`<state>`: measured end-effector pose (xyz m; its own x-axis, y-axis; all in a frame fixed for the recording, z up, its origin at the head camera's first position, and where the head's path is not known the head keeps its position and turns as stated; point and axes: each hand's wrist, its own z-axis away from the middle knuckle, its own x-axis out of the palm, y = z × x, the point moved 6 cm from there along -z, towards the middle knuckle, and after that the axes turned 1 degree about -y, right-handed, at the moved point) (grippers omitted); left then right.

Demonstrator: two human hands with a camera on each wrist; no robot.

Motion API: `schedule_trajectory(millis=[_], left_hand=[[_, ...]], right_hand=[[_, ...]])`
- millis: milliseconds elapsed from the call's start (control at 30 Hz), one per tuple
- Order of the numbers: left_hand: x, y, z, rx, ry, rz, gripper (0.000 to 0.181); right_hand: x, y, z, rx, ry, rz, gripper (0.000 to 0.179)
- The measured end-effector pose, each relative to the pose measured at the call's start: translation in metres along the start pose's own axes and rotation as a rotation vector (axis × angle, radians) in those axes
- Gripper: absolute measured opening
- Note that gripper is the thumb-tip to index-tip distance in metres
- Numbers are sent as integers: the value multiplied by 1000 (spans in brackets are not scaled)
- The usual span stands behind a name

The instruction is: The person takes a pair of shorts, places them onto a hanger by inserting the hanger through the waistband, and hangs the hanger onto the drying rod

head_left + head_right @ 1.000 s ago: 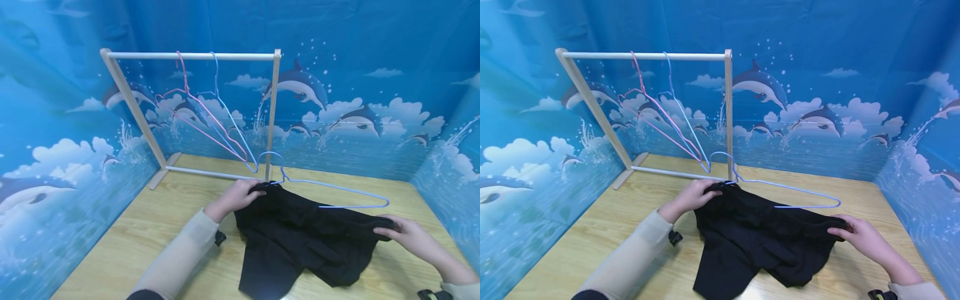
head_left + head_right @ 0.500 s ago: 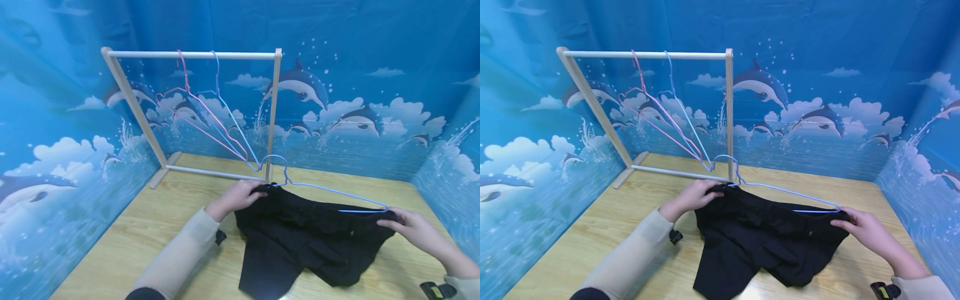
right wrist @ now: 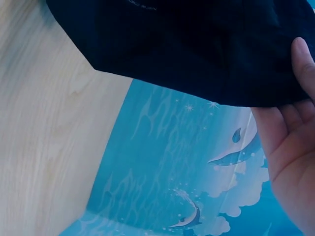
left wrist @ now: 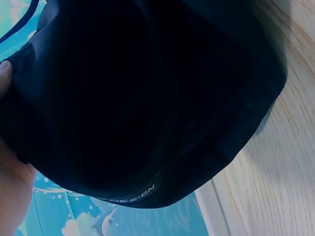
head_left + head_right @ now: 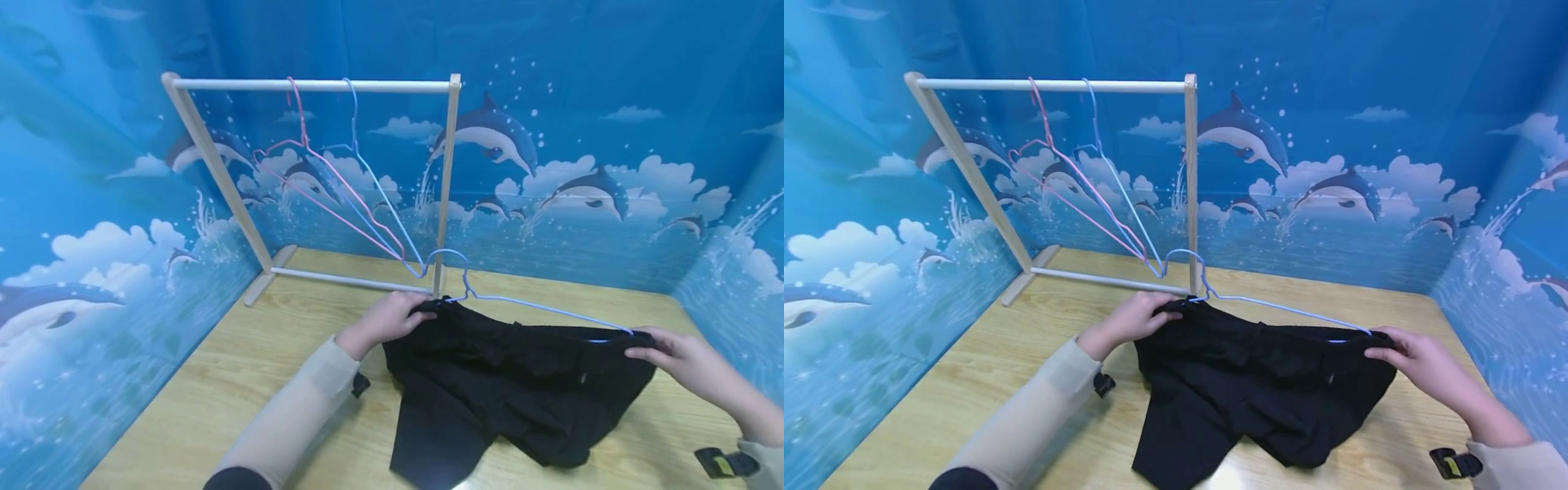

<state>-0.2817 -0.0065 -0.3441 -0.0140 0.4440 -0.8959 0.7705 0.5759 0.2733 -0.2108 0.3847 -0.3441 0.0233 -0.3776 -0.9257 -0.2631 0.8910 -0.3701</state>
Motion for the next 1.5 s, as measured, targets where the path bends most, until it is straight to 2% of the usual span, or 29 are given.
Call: schedule_trajectory(millis=[133,300,600,900,1033,1133,1200,1400,1500], left_hand=[[1,0,-1,5,-20,-20,20],[1,2,-2,6,-44,-27,21],[3,9,-5,28,-76,-48,23],[8,11,-7,-9,-95,-78,19],[10,11,-8,-36,-104,-92,19],[10,11,-8,-50,-102,-98,19],[11,11,-9,-57,-94,-91,18],[12,12,-10,-79,-65,-71,21],[11,13,-10,-82,-40,-69,22]], right_hand=[[-5,-1,-1,40,-37,15,29],[-9,-8,0,48,-22,38,29],[-21,-20,-6,-5,31,58,27],[-35,-44,-17,-114,91,100,23],[-36,-49,-23,-100,51,69,24],[-34,-54,-26,-91,20,45,25],[-32,-59,-27,-106,27,36,24],[-28,-72,-29,-152,78,106,26],[-23,-72,-30,-141,51,119,29]])
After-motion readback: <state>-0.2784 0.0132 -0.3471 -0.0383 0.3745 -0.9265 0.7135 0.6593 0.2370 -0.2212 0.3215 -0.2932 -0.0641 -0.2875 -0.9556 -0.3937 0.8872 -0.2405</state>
